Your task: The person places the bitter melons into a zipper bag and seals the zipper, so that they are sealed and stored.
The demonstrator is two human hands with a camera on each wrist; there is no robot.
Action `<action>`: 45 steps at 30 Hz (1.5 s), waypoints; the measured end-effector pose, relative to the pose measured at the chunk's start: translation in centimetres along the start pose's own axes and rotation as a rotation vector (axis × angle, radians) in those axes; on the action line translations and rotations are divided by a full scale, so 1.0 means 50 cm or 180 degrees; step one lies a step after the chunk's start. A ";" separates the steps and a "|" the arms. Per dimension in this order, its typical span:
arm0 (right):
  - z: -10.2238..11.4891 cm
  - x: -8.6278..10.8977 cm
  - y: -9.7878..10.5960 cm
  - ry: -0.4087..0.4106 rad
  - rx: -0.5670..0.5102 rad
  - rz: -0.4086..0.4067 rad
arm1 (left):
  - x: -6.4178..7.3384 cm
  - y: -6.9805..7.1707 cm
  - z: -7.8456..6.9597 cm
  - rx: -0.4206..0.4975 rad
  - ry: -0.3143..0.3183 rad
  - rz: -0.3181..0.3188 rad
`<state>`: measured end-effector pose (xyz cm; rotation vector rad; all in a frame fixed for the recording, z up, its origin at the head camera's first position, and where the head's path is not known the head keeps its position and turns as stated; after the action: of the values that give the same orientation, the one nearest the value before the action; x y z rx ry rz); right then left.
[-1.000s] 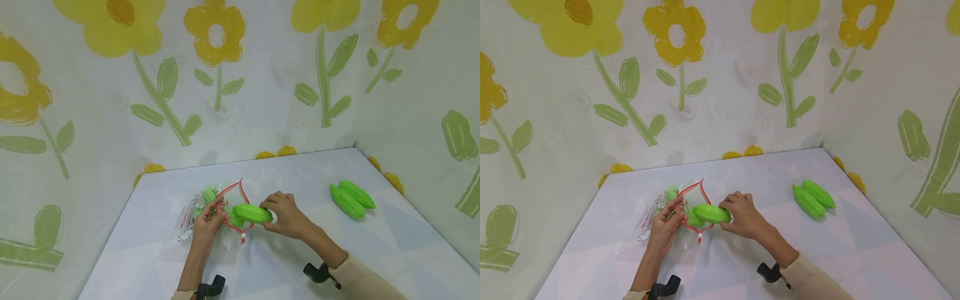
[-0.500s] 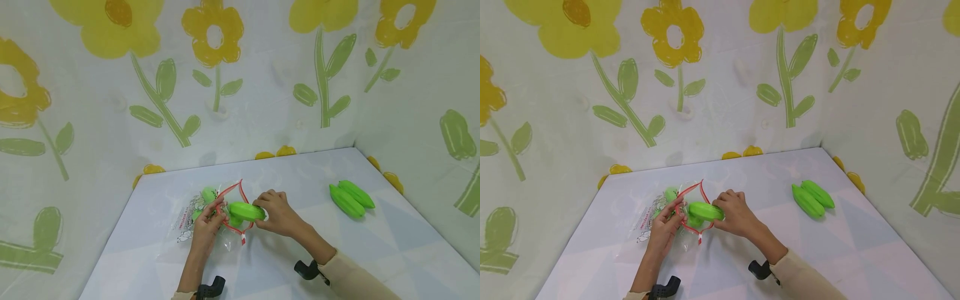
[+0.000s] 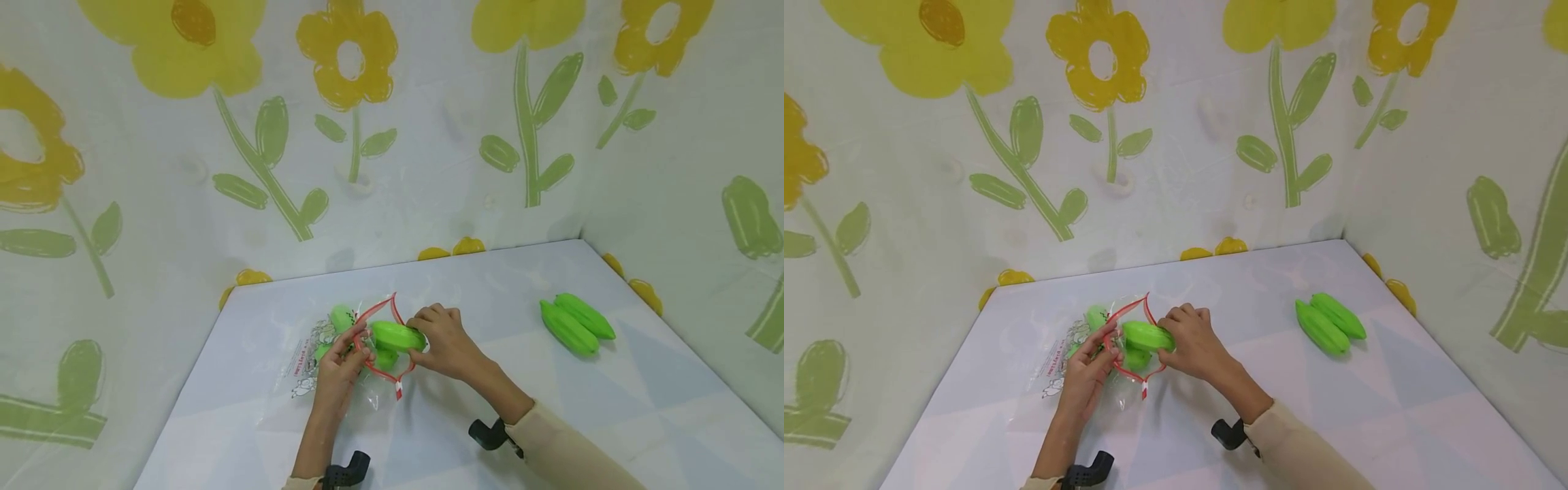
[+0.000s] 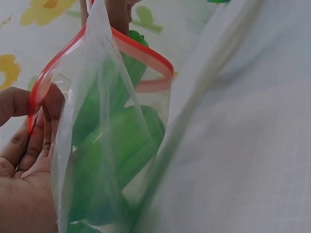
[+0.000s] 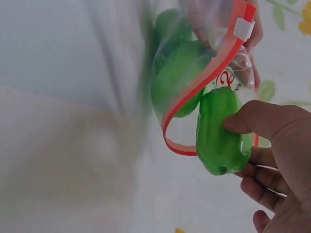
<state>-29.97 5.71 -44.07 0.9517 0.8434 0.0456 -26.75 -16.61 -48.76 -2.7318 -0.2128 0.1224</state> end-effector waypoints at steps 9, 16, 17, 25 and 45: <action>0.005 -0.013 -0.023 -0.0001 0.0001 -0.0127 | -0.001 0.000 0.000 0.0044 0.0004 0.0041; 0.022 -0.025 -0.050 -0.0037 0.0100 -0.0182 | -0.002 0.002 -0.001 0.0076 0.0022 0.0050; 0.025 -0.027 -0.054 -0.0022 0.0139 -0.0194 | -0.002 0.003 -0.001 0.0081 0.0018 0.0054; 0.044 -0.040 -0.068 0.0064 0.0266 -0.0352 | -0.001 0.004 -0.002 0.0155 0.0025 0.0076; -0.021 0.021 0.008 -0.0034 0.0074 -0.0549 | -0.003 0.005 0.000 0.0194 0.0038 0.0087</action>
<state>-29.79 7.09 -44.70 0.8971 0.9148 -0.1179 -26.86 -16.84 -48.84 -2.6747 -0.1657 0.1182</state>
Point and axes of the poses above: each hand's wrist, its own x-axis away from the middle knuckle, its own y-axis out of the back of the hand, z = x × y, the point moved 1 cm from there along -x, towards the middle knuckle, and after that the axes turned 11 degrees about -z, right-handed, at the moved point
